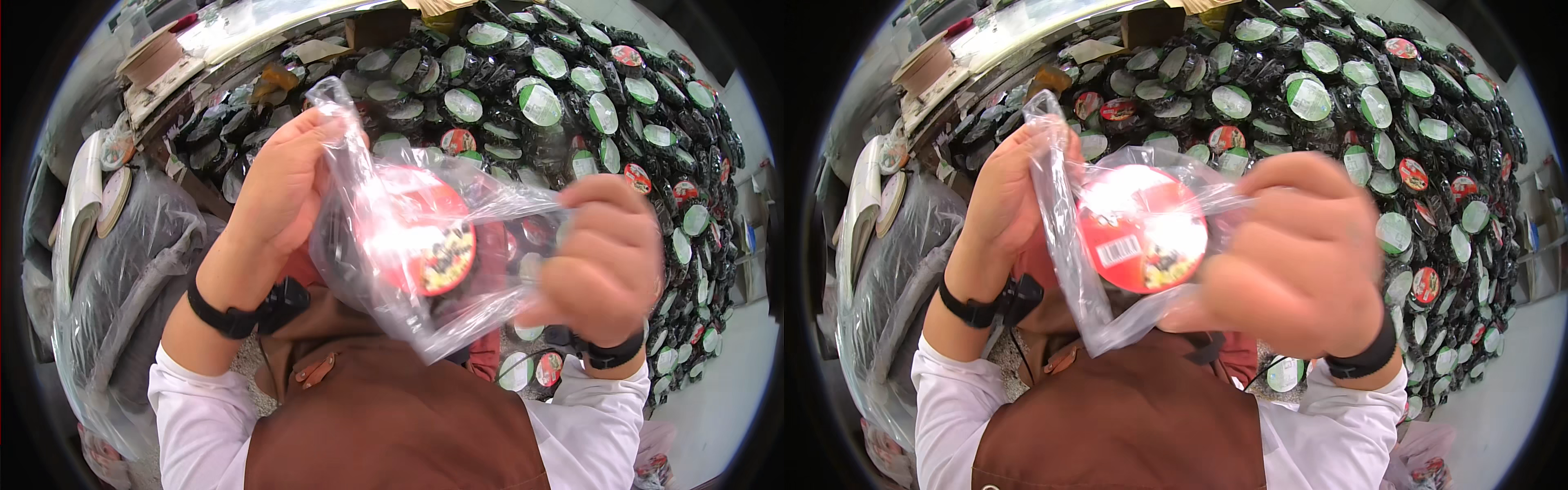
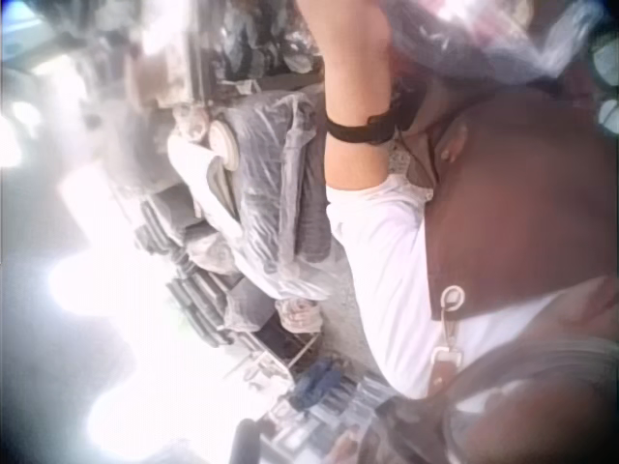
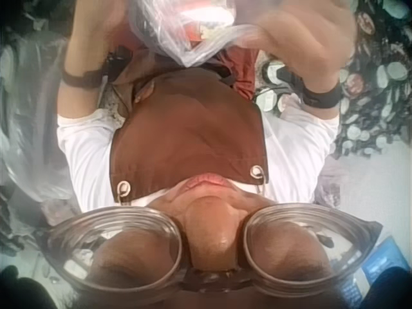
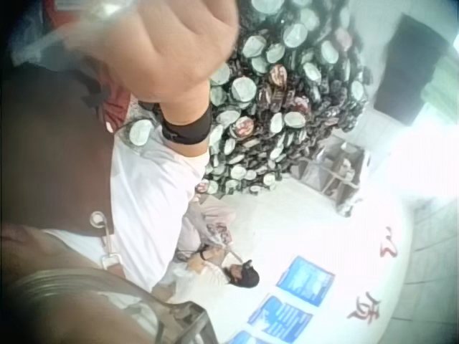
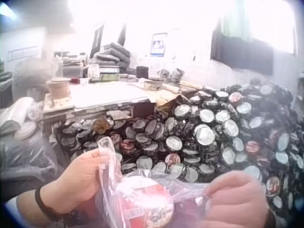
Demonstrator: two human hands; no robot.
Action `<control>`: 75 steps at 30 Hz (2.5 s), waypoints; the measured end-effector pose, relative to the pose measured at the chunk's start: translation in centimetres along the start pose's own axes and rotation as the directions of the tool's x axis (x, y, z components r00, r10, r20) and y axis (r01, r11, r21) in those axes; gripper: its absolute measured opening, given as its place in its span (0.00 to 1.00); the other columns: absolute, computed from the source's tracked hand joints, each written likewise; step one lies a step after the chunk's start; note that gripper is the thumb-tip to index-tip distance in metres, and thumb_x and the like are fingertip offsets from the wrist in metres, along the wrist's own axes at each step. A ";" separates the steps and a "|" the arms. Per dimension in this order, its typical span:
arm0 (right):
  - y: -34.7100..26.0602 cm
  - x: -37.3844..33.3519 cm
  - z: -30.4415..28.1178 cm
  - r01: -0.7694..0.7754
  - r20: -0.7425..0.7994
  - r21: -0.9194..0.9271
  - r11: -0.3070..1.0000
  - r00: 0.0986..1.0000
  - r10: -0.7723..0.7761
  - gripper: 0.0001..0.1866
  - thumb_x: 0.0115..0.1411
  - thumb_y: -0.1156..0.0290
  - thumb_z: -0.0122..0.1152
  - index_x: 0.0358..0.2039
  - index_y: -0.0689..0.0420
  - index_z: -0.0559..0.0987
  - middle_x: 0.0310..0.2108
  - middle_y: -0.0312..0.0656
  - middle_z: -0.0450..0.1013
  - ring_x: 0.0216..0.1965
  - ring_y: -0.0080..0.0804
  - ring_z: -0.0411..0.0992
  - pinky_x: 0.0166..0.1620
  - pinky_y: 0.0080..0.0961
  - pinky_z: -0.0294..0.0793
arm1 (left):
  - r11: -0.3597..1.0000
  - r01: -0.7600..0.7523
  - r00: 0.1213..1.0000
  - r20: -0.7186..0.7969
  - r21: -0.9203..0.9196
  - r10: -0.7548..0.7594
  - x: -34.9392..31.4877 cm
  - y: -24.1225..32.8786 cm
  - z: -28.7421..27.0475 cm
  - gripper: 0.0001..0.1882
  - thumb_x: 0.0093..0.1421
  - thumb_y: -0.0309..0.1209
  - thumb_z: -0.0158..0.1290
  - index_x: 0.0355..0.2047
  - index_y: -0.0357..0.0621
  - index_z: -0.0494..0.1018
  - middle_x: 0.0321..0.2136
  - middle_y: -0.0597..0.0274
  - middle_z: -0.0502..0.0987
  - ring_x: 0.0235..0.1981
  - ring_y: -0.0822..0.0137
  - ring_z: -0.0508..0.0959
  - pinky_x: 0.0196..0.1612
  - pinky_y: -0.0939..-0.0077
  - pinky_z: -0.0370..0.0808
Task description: The person places round food containers into plastic bags by hand while sitting on the floor next to a large pile of packaged items.
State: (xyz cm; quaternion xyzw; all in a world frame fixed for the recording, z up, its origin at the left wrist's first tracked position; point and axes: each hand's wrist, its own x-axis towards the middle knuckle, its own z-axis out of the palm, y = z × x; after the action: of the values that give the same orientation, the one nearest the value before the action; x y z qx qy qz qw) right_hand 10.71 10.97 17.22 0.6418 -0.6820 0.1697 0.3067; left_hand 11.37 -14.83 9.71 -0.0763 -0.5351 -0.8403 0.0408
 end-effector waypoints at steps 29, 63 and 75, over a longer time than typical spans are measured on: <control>-0.1 -3.8 11.4 0.221 0.152 0.916 -0.334 0.579 0.801 0.06 0.58 0.70 0.45 0.25 0.55 0.67 0.13 0.29 0.61 0.13 0.18 0.59 0.21 0.15 0.62 | 0.745 0.306 0.946 0.276 -0.593 -0.169 -4.8 -3.9 0.1 0.15 0.64 0.40 0.38 0.23 0.48 0.61 0.08 0.76 0.55 0.08 0.82 0.53 0.12 0.86 0.52; -0.6 -0.3 6.5 -0.330 0.167 0.599 0.730 0.943 0.289 0.05 0.47 0.74 0.61 0.27 0.58 0.77 0.25 0.39 0.73 0.23 0.30 0.70 0.27 0.25 0.68 | 0.907 0.421 0.863 0.303 0.008 -0.404 -3.7 -4.0 2.4 0.12 0.62 0.34 0.44 0.28 0.40 0.72 0.20 0.64 0.73 0.20 0.75 0.71 0.24 0.81 0.68; 2.1 -0.8 8.8 -0.610 0.475 0.691 0.389 0.788 0.391 0.10 0.48 0.80 0.53 0.33 0.60 0.75 0.27 0.43 0.72 0.31 0.33 0.72 0.34 0.25 0.70 | -0.320 -0.775 0.427 0.824 0.545 0.372 -1.6 -1.0 4.2 0.09 0.30 0.31 0.49 0.14 0.50 0.60 0.16 0.70 0.61 0.20 0.70 0.64 0.24 0.76 0.60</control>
State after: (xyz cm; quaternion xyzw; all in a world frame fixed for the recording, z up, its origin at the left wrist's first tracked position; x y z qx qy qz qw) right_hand 6.90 6.33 10.40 0.4845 -0.7152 0.4722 -0.1756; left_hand 13.12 -10.65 10.25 -0.4245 -0.7984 -0.1001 0.4152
